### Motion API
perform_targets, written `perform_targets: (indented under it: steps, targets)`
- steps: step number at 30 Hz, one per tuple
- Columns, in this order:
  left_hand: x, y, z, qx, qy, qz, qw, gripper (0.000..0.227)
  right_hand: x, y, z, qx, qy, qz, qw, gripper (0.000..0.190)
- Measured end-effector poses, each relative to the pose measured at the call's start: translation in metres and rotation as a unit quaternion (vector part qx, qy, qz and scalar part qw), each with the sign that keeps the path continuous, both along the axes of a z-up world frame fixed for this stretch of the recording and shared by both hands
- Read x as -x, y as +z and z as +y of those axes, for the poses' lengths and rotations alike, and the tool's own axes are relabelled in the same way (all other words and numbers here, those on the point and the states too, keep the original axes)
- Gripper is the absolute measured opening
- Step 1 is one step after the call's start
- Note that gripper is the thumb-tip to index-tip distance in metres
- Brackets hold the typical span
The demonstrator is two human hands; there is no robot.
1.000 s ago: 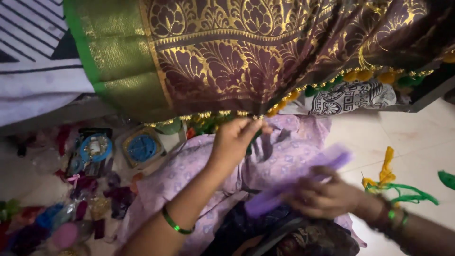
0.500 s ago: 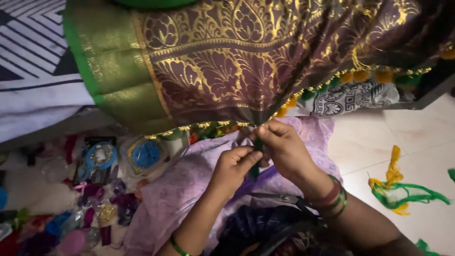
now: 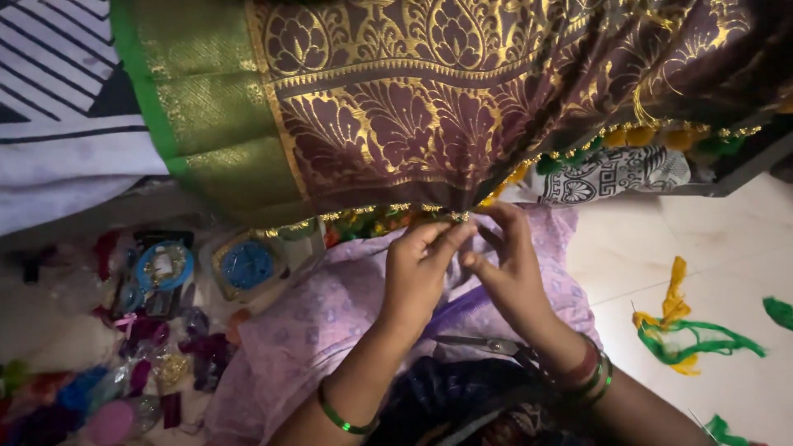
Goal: Decorating the edge of a saree with tassels and green thread.
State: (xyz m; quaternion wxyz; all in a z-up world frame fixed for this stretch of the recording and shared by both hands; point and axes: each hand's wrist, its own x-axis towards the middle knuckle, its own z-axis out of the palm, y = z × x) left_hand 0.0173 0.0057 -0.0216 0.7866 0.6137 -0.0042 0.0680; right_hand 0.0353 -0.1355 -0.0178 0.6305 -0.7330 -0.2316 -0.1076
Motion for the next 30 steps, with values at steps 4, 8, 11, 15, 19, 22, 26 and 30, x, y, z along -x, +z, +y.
perform_targets:
  steps: [4, 8, 11, 15, 19, 22, 26, 30]
  targets:
    - [0.008, -0.02, -0.003, -0.087, 0.025, -0.008, 0.996, 0.024, -0.02, -0.019, -0.01, -0.167, 0.129, 0.255, 0.944, 0.027]
    - [0.01, -0.031, 0.009, -0.097, 0.02, -0.063, 0.993, 0.025, -0.019, -0.026, -0.004, -0.227, 0.166, 0.306, 0.909, 0.026]
    - [0.01, -0.006, 0.018, -0.102, 0.031, -0.093, 0.99, 0.029, -0.011, -0.04, -0.004, -0.219, 0.132, 0.263, 0.93, 0.028]
    - [0.002, 0.006, 0.015, -0.067, -0.02, -0.047, 0.996, 0.029, 0.004, -0.034, -0.001, -0.181, 0.082, 0.19, 0.962, 0.025]
    - [-0.006, -0.002, 0.008, 0.087, -0.114, 0.0, 0.99, 0.027, 0.006, -0.035, -0.013, -0.128, 0.076, 0.203, 0.968, 0.02]
    - [-0.007, -0.004, 0.006, 0.115, -0.118, 0.019, 0.986, 0.025, 0.003, -0.037, -0.04, 0.063, 0.033, 0.085, 0.994, 0.014]
    - [-0.01, -0.004, 0.006, 0.09, -0.092, 0.012, 0.992, 0.026, -0.008, 0.001, -0.083, 0.164, -0.045, -0.002, 0.985, 0.02]
    - [-0.013, -0.013, 0.001, 0.06, -0.041, 0.02, 0.997, 0.025, -0.024, 0.102, -0.109, 0.125, -0.187, -0.243, 0.944, 0.014]
